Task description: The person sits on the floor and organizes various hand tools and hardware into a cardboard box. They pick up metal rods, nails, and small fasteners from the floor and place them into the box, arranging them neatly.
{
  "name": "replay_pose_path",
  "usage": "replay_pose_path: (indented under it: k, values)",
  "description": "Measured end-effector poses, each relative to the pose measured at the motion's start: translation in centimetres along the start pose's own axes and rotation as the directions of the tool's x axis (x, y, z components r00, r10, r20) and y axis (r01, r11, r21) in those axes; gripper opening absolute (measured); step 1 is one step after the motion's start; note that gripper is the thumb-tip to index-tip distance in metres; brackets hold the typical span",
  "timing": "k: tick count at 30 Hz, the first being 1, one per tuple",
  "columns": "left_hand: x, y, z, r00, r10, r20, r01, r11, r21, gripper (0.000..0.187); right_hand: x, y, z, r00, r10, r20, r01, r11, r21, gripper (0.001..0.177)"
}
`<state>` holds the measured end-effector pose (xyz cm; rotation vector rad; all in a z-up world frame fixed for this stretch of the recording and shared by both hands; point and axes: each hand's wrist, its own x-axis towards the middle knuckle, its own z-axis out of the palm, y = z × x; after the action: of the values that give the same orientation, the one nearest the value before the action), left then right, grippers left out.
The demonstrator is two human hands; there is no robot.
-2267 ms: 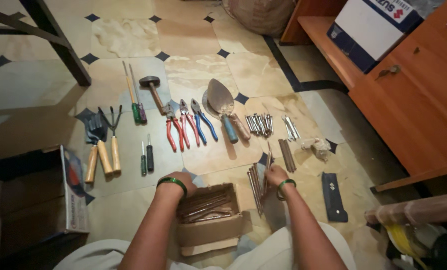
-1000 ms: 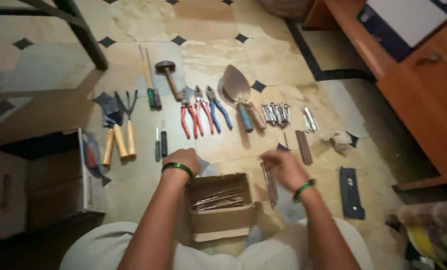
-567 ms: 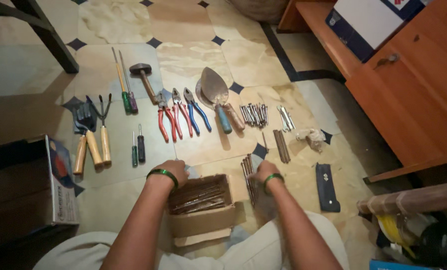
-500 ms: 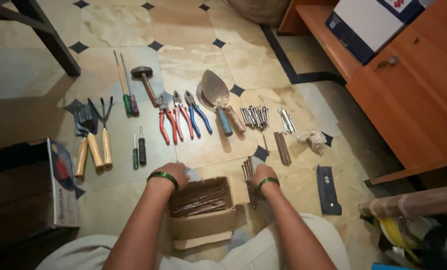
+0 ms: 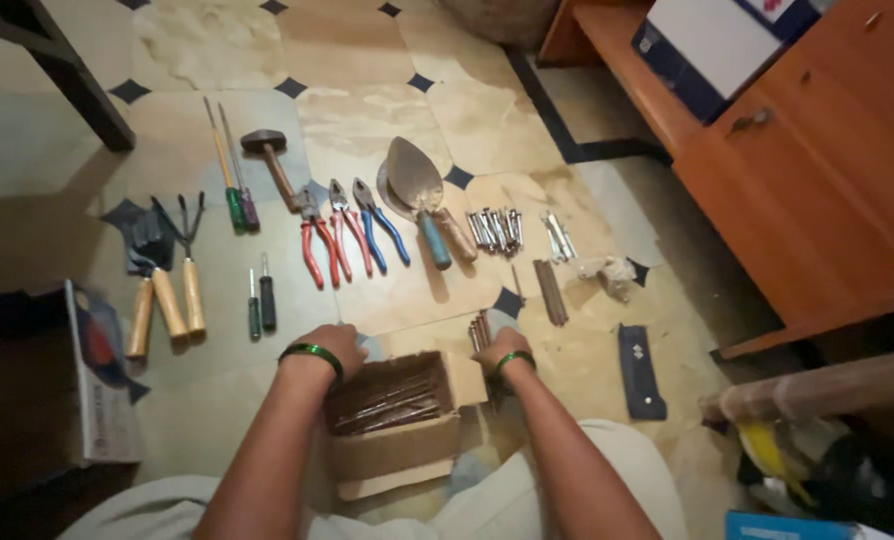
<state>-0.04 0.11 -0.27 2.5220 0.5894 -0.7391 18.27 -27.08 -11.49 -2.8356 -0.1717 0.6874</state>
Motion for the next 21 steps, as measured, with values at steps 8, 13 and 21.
replay_pose_path:
  k: [8,13,21]
  values:
    - [0.1,0.0,0.0,1.0,0.004,0.002,-0.004,1.0,0.019,0.046,-1.0,-0.8,2.7,0.982,0.022,-0.186,-0.016,0.999,0.032,0.056]
    - [-0.1,0.3,-0.1,1.0,0.001,0.003,-0.001,0.999,0.035,0.046,-0.7,-0.8,4.0,0.976,-0.032,-0.215,0.024,0.999,-0.039,0.038]
    - [0.0,0.1,0.0,1.0,-0.006,0.015,0.006,1.0,0.005,0.045,3.7,1.4,5.8,0.989,-0.03,-0.144,0.028,0.999,-0.016,0.04]
